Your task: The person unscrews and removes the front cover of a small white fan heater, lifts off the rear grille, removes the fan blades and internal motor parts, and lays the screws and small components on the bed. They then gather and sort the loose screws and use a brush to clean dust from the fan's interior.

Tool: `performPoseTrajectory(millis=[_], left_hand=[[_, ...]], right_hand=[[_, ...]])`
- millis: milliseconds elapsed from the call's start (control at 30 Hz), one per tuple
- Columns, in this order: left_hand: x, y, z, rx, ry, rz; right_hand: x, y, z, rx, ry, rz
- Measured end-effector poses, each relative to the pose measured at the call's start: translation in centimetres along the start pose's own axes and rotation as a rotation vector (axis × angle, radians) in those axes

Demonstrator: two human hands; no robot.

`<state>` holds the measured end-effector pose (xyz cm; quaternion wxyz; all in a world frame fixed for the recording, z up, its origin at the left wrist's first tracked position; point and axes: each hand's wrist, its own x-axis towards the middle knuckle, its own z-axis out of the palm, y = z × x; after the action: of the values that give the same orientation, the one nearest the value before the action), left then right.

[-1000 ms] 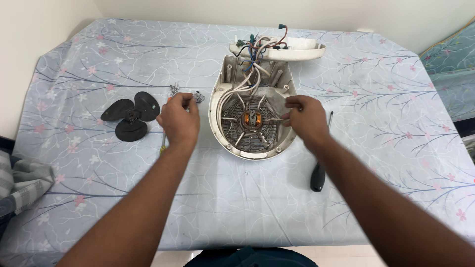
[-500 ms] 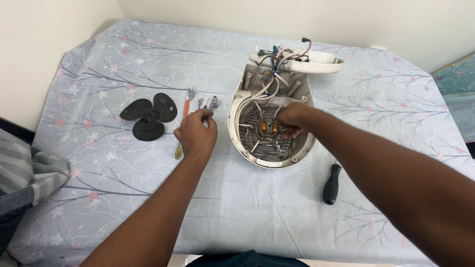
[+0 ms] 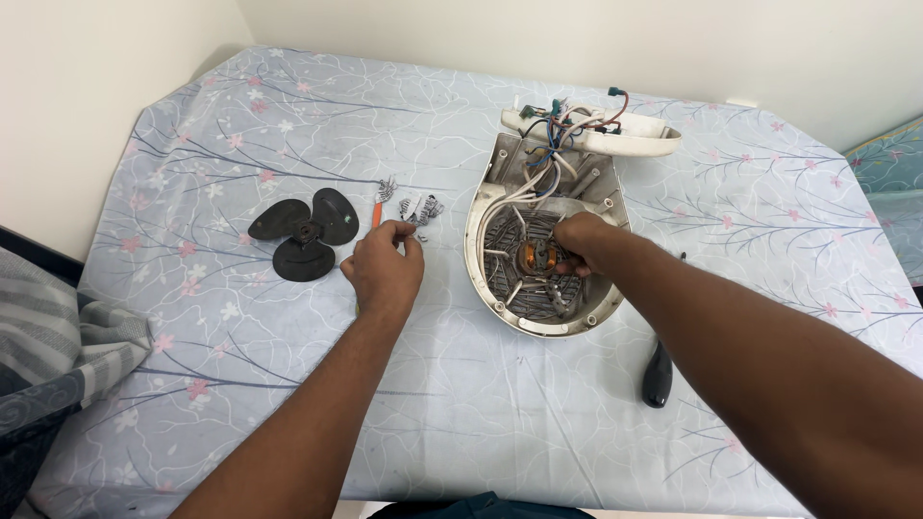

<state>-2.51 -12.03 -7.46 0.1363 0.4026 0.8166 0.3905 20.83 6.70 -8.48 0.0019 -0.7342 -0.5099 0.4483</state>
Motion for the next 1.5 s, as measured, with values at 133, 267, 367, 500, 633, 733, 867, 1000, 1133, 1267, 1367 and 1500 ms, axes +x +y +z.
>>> performPoseTrajectory(millis=[133, 267, 367, 500, 633, 733, 867, 1000, 1133, 1267, 1367, 1500], left_hand=[[0.1, -0.2, -0.4, -0.004, -0.035, -0.013], [0.1, -0.2, -0.4, -0.01, -0.039, -0.031], [-0.2, -0.5, -0.1, -0.014, -0.026, -0.03], [-0.4, -0.3, 0.8, -0.009, -0.009, -0.01], [-0.7, 0.4, 1.4, -0.04, 0.026, 0.069], [-1.0, 1.3, 1.6, -0.056, 0.083, 0.206], [-1.2, 2.6, 1.9, -0.077, 0.094, 0.292], [-1.4, 3.3, 1.9, -0.09, 0.067, 0.3], [-1.7, 3.5, 2.0, -0.083, 0.023, 0.28], [-1.7, 3.4, 2.0, -0.094, 0.027, 0.277], [-1.6, 2.9, 1.6, -0.106, 0.027, 0.256], [-1.3, 2.4, 1.2, -0.094, 0.028, 0.227]], right_hand=[[-2.3, -0.4, -0.6, -0.032, 0.017, -0.017], [-5.9, 0.1, -2.8, -0.203, 0.017, -0.234], [-8.9, 1.6, -4.6, -0.169, 0.138, -0.333], [-10.7, 3.7, -6.1, 0.086, 0.167, -0.475], [-10.3, 5.4, -6.0, 0.394, 0.119, -0.531], [-10.0, 6.3, -5.2, 0.426, 0.117, -0.573], [-9.8, 6.0, -4.8, 0.285, 0.127, -0.579], [-8.4, 3.4, -4.9, -0.003, 0.057, -0.412], [-5.9, 0.6, -3.8, -0.23, -0.083, -0.225], [-3.9, 0.1, -2.5, -0.15, -0.126, -0.079], [-3.0, 0.6, -1.8, -0.077, -0.092, -0.05], [-2.6, 1.2, -0.8, -0.11, -0.042, -0.066]])
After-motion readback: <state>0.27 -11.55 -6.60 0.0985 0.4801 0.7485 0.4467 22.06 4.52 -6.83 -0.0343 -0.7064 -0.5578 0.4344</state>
